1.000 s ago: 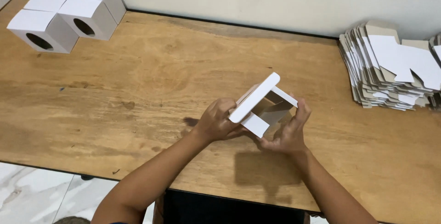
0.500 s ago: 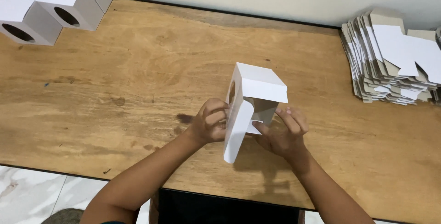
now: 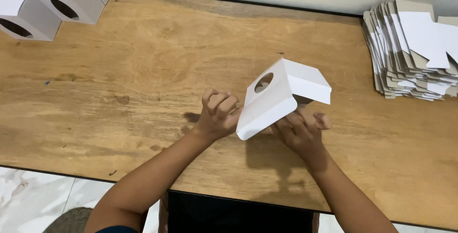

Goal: Folding a flat cardboard template into a small white box with a circular cutout.

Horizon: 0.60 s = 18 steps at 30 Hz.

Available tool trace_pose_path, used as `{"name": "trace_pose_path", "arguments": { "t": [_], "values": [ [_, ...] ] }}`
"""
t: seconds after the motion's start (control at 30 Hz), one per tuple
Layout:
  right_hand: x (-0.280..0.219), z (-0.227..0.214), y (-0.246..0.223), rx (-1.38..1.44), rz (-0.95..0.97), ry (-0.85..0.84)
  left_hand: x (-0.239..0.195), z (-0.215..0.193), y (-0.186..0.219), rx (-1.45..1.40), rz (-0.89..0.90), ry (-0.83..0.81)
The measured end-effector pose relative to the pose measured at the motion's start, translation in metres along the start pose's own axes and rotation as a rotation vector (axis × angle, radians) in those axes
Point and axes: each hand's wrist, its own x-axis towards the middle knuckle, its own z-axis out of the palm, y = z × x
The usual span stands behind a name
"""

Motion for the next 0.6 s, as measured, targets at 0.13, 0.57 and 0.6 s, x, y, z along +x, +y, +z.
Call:
{"name": "trace_pose_path", "arguments": {
  "t": [0.13,0.57,0.6],
  "values": [
    [0.038,-0.013,-0.004,0.136,0.03,0.003,0.004,-0.004,0.005,0.005,-0.023,-0.02],
    [0.023,-0.01,-0.002,0.157,0.049,-0.116,0.014,-0.012,0.015,0.038,-0.044,-0.028],
    [0.022,-0.011,-0.002,0.173,0.05,-0.128,0.015,-0.012,0.017,0.037,-0.048,-0.023]
  ]
}}
